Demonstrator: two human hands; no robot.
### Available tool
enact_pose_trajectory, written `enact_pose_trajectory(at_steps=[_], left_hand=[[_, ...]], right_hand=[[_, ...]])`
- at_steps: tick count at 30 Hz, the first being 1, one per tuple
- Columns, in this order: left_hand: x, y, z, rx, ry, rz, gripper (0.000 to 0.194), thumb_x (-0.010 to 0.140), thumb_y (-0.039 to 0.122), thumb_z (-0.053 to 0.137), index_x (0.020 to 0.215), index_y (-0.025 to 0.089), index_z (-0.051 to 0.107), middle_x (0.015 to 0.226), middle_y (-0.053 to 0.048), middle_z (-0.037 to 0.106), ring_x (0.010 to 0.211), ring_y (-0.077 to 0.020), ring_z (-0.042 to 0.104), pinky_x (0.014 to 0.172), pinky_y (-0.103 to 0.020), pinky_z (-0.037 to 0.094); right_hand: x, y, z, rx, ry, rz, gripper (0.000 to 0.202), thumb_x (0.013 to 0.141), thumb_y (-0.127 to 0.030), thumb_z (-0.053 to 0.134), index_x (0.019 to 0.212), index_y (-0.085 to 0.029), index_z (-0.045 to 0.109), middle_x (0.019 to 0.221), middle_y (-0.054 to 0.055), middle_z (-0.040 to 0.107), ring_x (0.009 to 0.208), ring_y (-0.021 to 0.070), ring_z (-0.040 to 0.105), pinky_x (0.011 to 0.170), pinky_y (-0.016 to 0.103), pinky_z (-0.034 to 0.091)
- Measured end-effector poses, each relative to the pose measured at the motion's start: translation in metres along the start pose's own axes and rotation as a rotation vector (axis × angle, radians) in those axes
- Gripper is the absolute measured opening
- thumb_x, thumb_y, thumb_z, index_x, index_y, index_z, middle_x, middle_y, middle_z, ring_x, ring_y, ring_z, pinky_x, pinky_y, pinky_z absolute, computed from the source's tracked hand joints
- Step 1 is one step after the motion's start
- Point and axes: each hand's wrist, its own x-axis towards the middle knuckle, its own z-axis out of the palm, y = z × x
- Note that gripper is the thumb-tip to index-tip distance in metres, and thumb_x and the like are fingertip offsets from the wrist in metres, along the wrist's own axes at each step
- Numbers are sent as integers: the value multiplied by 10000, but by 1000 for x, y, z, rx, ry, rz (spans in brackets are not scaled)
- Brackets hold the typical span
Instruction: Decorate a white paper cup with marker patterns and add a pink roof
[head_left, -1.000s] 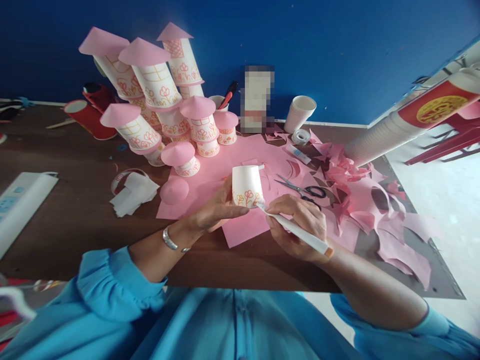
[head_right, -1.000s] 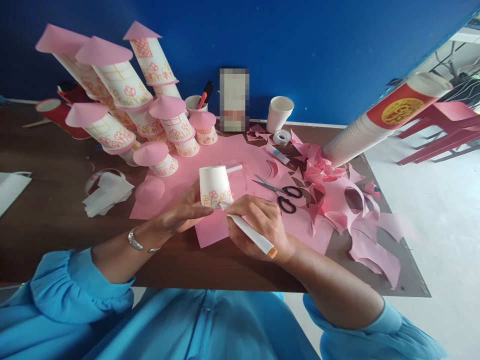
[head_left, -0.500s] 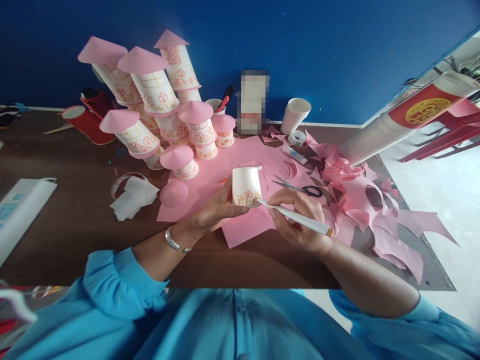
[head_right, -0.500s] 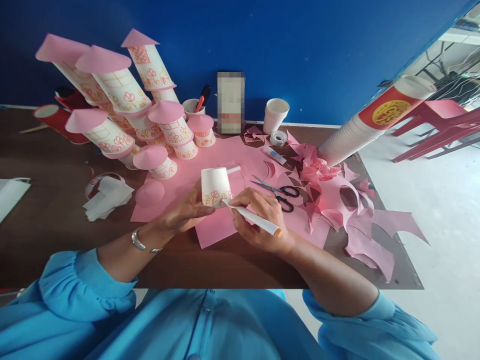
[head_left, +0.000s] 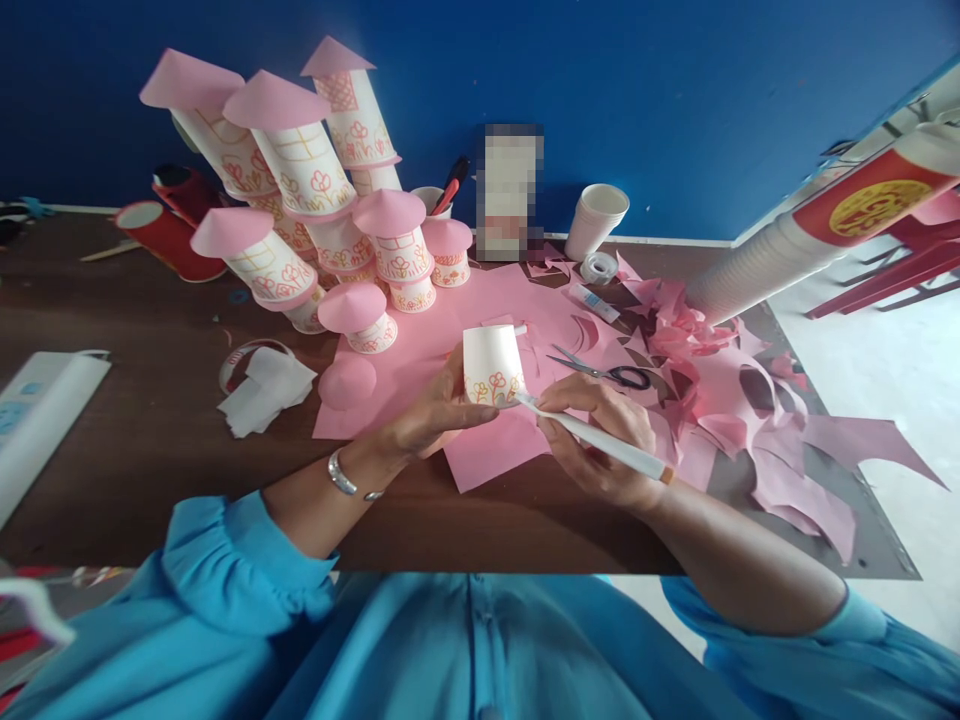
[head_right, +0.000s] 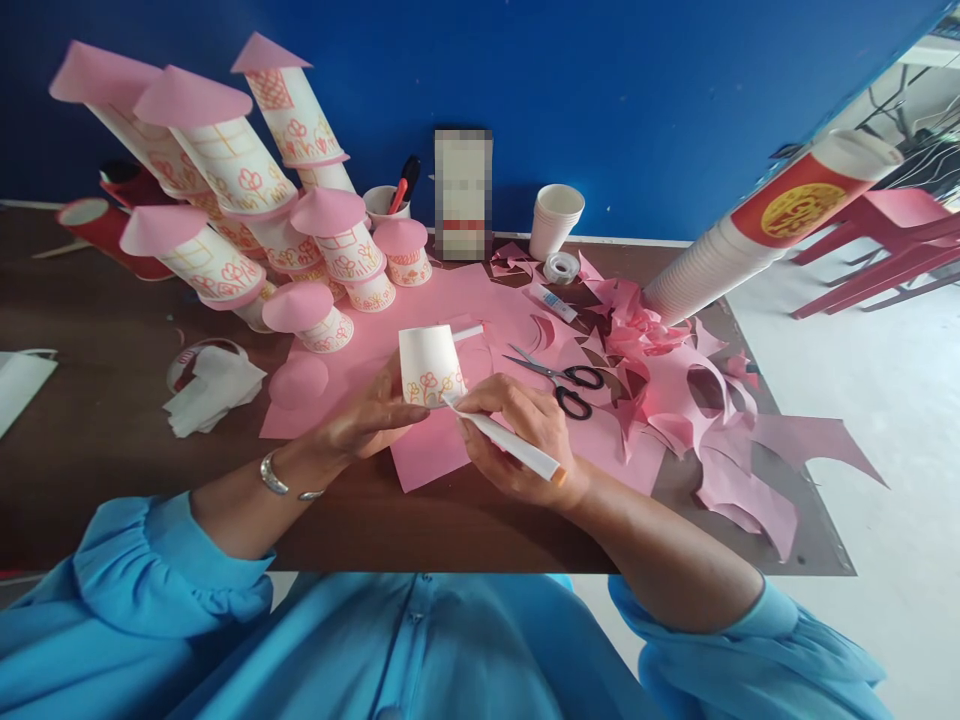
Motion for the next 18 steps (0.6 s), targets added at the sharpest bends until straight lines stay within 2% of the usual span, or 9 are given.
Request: enact_pose_trajectory(at_steps=[7,18], left_hand=[[0,2,1,-39,-6,-45,858,797,332,922,1573,346,557,1519,-101,632,1386,-366,596,1132,-518,503],[-1,2,2,-40,9,-68,955,794,342,934,1629,365,472,1495,-89,651,1366,-350,612,1108,-486,525]], right_hand=[[-1,2,3,-3,15,5,208,960,-95,666,1096,-253,656,875,10,756,736,172,757,652,305,644],[-3,4,6,-9,27,5,182,965,-110,671,1088,-245,670,878,15,763,740,176,759,664,305,631]])
